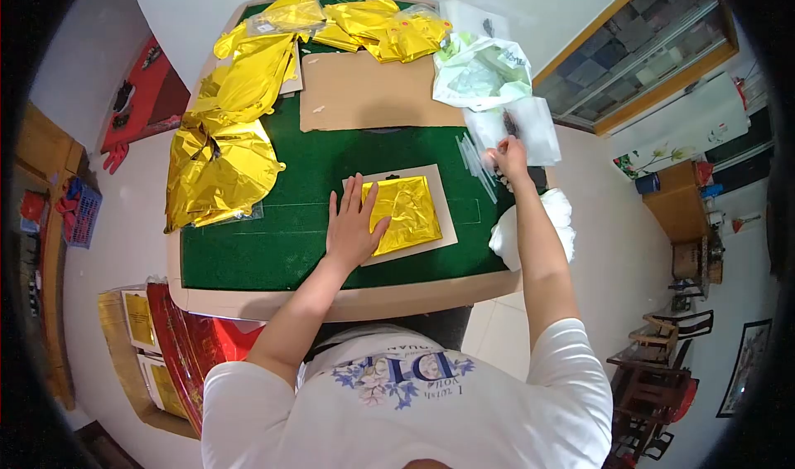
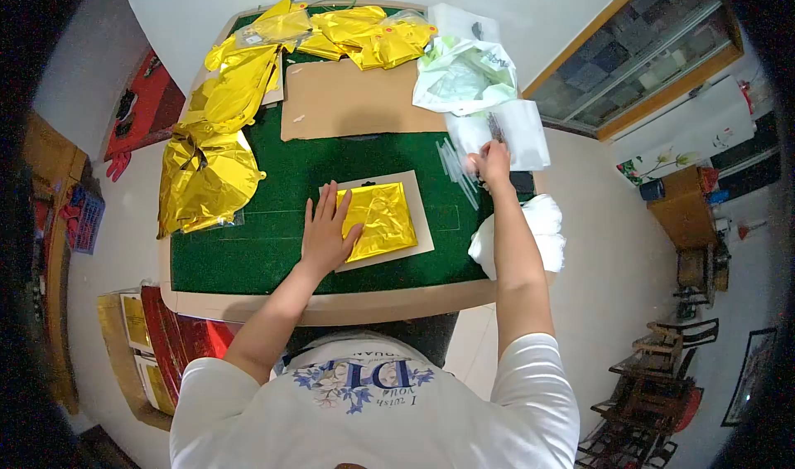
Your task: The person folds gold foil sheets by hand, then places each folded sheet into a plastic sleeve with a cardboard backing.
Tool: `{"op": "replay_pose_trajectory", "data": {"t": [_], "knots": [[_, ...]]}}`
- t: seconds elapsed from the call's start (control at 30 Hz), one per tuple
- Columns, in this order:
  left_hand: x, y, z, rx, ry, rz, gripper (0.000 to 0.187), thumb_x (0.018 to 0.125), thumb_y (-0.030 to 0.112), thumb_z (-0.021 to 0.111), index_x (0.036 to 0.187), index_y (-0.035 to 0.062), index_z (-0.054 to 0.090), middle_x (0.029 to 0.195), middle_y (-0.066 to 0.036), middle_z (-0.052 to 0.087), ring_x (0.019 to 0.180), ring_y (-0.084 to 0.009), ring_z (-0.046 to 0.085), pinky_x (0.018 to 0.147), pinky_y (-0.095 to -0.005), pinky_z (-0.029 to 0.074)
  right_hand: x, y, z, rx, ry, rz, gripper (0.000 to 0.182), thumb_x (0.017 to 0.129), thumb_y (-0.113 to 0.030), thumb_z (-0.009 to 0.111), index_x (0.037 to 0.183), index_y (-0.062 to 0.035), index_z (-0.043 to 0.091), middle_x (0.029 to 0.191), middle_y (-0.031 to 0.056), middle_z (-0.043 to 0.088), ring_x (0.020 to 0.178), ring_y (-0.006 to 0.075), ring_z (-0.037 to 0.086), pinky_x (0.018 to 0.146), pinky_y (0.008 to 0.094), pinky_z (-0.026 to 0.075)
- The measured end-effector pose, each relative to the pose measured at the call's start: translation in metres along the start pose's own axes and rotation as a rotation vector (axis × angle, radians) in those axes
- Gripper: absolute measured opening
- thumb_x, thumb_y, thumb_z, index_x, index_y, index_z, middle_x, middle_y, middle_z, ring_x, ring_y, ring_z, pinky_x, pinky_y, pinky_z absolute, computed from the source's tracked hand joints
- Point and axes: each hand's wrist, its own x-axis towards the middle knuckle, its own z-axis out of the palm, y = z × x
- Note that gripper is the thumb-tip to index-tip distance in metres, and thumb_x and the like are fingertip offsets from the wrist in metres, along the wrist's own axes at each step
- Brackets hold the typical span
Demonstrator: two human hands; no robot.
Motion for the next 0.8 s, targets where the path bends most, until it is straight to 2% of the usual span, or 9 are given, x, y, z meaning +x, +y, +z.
{"op": "replay_pose_trajectory", "data": {"t": [0.2,0.27,0.4,0.5,0.57,0.6,0.7,0.8], "knots": [[0.000,-0.002,0.002,-0.031,0.033,-0.008,0.065,0.095,0.047,0.046,0.146,0.0083,0.034,0.155,-0.019,0.019,0.145,-0.0320,0.016,0.114,-0.0532,0.015,0.005,0.002,-0.006,0.171,-0.045,0.072,0.016,0.078,-0.013,0.069,0.081,-0.0018,0.058,0.077,0.0156,0.059,0.073,0.0308,0.058,0.071,0.0395,0.048],[0.000,-0.002,0.002,-0.031,0.039,-0.006,0.065,0.094,0.046,0.047,0.145,0.0079,0.034,0.155,-0.019,0.019,0.145,-0.0324,0.017,0.114,-0.0533,0.016,0.001,-0.013,-0.024,0.250,-0.040,0.158,0.013,0.078,-0.011,0.068,0.081,-0.0010,0.060,0.080,0.0192,0.060,0.077,0.0363,0.059,0.074,0.0424,0.047],[0.000,-0.002,0.003,-0.074,0.060,-0.010,0.065,0.094,0.045,0.050,0.144,0.0069,0.035,0.155,-0.020,0.019,0.144,-0.0338,0.018,0.114,-0.0534,0.016,-0.027,-0.047,-0.063,0.112,0.080,0.047,0.009,0.079,-0.007,0.066,0.081,-0.0010,0.059,0.081,0.0187,0.060,0.076,0.0372,0.058,0.071,0.0439,0.047],[0.000,-0.002,0.003,-0.071,0.071,-0.013,0.065,0.093,0.044,0.051,0.144,0.0066,0.035,0.154,-0.021,0.020,0.143,-0.0345,0.019,0.114,-0.0530,0.017,-0.059,-0.072,-0.085,0.076,0.183,-0.005,0.008,0.081,-0.005,0.065,0.081,-0.0010,0.058,0.082,0.0159,0.058,0.072,0.0325,0.057,0.066,0.0412,0.047],[0.000,-0.002,0.004,-0.075,0.071,-0.018,0.065,0.093,0.044,0.051,0.144,0.0065,0.035,0.154,-0.021,0.020,0.144,-0.0345,0.019,0.114,-0.0528,0.017,-0.076,-0.089,-0.094,0.259,0.299,0.037,0.009,0.083,-0.005,0.067,0.082,-0.0016,0.059,0.082,0.0115,0.056,0.068,0.0240,0.055,0.060,0.0343,0.045],[0.000,-0.003,0.004,-0.076,0.070,-0.018,0.065,0.093,0.044,0.051,0.144,0.0065,0.035,0.154,-0.021,0.020,0.144,-0.0345,0.019,0.114,-0.0525,0.017,-0.079,-0.097,-0.095,0.378,0.349,0.002,0.007,0.084,-0.004,0.067,0.084,-0.0021,0.061,0.080,0.0069,0.053,0.066,0.0165,0.051,0.058,0.0278,0.043],[0.000,-0.002,0.004,-0.094,0.087,-0.026,0.065,0.094,0.044,0.050,0.145,0.0066,0.034,0.154,-0.021,0.021,0.144,-0.0341,0.018,0.114,-0.0519,0.017,-0.078,-0.125,-0.098,0.430,0.427,-0.091,0.006,0.084,-0.001,0.067,0.090,-0.0011,0.063,0.082,0.0049,0.052,0.069,0.0129,0.051,0.061,0.0237,0.042],[0.001,0.000,-0.001,-0.127,0.070,-0.054,0.063,0.094,0.039,0.051,0.144,0.0043,0.033,0.154,-0.020,0.021,0.144,-0.0345,0.018,0.115,-0.0504,0.016,-0.058,-0.161,-0.096,0.513,0.475,-0.157,0.008,0.083,0.000,0.068,0.090,-0.0018,0.065,0.082,0.0048,0.053,0.070,0.0130,0.051,0.060,0.0236,0.042]]}}
